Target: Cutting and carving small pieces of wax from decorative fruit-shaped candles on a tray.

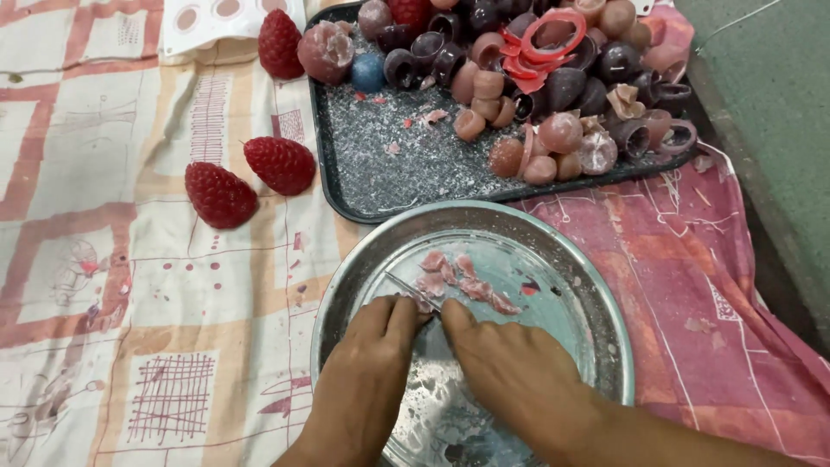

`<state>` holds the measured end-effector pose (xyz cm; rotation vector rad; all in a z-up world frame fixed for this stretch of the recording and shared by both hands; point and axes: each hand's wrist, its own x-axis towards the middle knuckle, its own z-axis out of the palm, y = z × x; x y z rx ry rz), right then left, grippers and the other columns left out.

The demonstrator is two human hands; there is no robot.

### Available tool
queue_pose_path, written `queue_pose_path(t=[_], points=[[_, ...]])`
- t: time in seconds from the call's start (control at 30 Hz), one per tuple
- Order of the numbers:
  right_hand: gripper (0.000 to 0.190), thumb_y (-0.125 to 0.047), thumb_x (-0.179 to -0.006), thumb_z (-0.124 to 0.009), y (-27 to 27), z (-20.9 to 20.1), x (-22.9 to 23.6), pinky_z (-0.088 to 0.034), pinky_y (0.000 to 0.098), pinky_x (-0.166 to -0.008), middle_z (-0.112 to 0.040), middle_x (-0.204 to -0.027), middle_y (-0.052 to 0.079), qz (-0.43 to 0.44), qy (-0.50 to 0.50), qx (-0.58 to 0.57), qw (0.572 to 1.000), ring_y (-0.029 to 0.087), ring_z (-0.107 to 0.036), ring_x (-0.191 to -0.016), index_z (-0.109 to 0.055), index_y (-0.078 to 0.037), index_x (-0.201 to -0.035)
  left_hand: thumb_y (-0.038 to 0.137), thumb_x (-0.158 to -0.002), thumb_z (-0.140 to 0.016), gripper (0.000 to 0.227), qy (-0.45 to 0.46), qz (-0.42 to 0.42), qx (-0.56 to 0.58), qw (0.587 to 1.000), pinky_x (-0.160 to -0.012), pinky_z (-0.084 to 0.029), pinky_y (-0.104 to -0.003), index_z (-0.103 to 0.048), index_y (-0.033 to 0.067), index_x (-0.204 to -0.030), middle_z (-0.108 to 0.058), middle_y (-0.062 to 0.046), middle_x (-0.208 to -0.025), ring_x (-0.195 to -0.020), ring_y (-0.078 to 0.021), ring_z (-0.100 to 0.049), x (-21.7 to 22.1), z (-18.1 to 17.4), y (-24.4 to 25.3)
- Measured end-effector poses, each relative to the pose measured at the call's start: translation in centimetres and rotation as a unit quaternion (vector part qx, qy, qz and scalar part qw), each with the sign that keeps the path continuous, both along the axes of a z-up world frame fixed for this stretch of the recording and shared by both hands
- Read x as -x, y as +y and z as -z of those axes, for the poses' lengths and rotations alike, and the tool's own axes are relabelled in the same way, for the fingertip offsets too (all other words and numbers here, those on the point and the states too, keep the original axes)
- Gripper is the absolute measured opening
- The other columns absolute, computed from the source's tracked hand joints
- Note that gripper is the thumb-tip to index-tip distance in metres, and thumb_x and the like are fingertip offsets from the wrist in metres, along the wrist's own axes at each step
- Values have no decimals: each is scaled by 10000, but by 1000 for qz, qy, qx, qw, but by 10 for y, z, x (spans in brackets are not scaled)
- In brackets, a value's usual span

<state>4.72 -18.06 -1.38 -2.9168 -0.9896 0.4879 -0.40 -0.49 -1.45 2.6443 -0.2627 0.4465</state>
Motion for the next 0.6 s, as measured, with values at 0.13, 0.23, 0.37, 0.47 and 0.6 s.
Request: queue_pose_path(t=[0.13,0.23,0.37,0.47,0.6], points=[[292,-140,-914,-510,-4,-16,-9,-562,537,-585,-689,-684,203,3,-28,-112,993,427,-709,-652,-483,-59,-1193,134,-922,-676,150,7,-37,57,998,-721,-538,-435,-608,7,-963,-635,-161,-900,-848,-349,-652,-2,-7,4],[256,-249,-973,-496,-6,-39,-13,-524,582,-628,-678,-640,225,92,70,-116,986,470,-686,-670,-476,-99,-1179,188,-923,-721,216,-7,-45,88,995,-703,-530,-443,-593,16,-903,-630,-158,-858,-806,-348,-644,-4,-8,7],[379,-323,-983,-520,-9,-48,-10,-533,579,-655,-673,-634,240,137,126,-92,978,465,-699,-680,-420,-115,-1284,194,-871,-769,263,-15,-37,131,991,-711,-532,-438,-582,12,-904,-640,-143,-839,-812,-329,-653,-6,-7,12],[423,-202,-964,-539,-38,-5,-10,-503,566,-584,-694,-842,267,-23,-43,-284,958,481,-683,-711,-460,-1,-1329,177,-857,-769,273,-2,-31,159,987,-714,-532,-439,-608,0,-989,-654,-144,-849,-830,-332,-660,-6,-15,14],[403,-215,-903,-555,-29,-23,-9,-508,594,-631,-705,-772,245,107,43,-188,975,473,-701,-711,-478,-79,-1275,144,-877,-742,226,10,-8,202,979,-717,-548,-423,-666,25,-1054,-687,-136,-926,-868,-329,-685,-3,-14,17]])
